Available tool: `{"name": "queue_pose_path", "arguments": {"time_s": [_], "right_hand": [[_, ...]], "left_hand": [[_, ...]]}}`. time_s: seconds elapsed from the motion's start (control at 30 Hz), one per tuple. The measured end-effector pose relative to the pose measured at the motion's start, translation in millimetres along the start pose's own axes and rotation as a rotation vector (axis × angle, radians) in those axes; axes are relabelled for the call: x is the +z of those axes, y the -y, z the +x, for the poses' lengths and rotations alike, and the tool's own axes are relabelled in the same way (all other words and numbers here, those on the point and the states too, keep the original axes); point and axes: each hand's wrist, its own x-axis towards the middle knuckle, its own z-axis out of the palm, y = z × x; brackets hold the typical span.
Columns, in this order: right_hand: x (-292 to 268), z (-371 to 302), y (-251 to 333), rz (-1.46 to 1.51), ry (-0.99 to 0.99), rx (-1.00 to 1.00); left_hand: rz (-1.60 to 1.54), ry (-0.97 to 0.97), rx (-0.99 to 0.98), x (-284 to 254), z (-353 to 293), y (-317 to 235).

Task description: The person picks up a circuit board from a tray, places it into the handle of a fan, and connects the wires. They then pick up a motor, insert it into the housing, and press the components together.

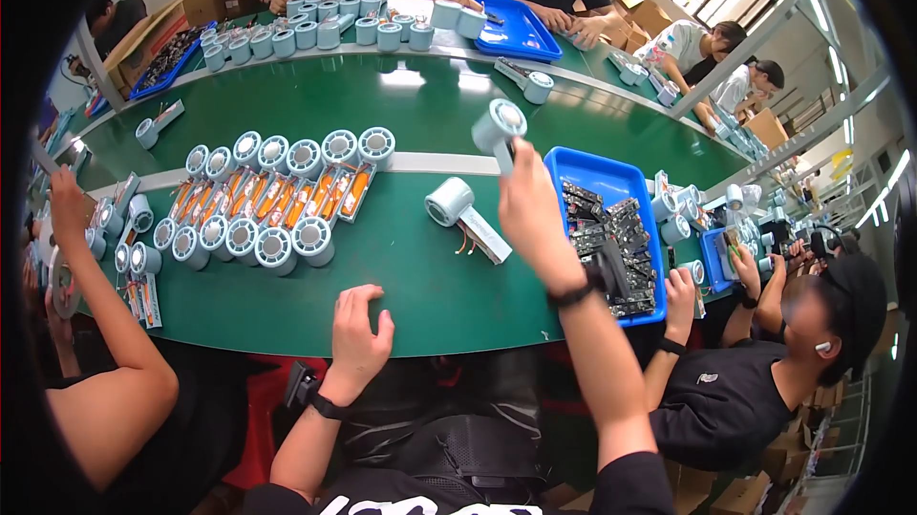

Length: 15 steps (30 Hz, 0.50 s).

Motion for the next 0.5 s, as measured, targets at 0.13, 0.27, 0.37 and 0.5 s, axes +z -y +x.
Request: {"name": "queue_pose_path", "arguments": {"time_s": [0.13,0.27,0.37,0.5], "right_hand": [[88,75,-93,-0.141,0.068,0.129],[130,96,-163,-0.397,0.028,0.111],[153,99,-154,-0.412,0.078,0.257],[165,105,-154,-0.532,0.100,0.234]], "left_hand": [[0.038,0.007,-0.016,-1,3,-4],[0.029,0.008,-0.034,6,3,-9],[0.006,0.006,-0.029,10,-1,-4],[0.046,0.014,-0.052,-1,-3,-5]]}}
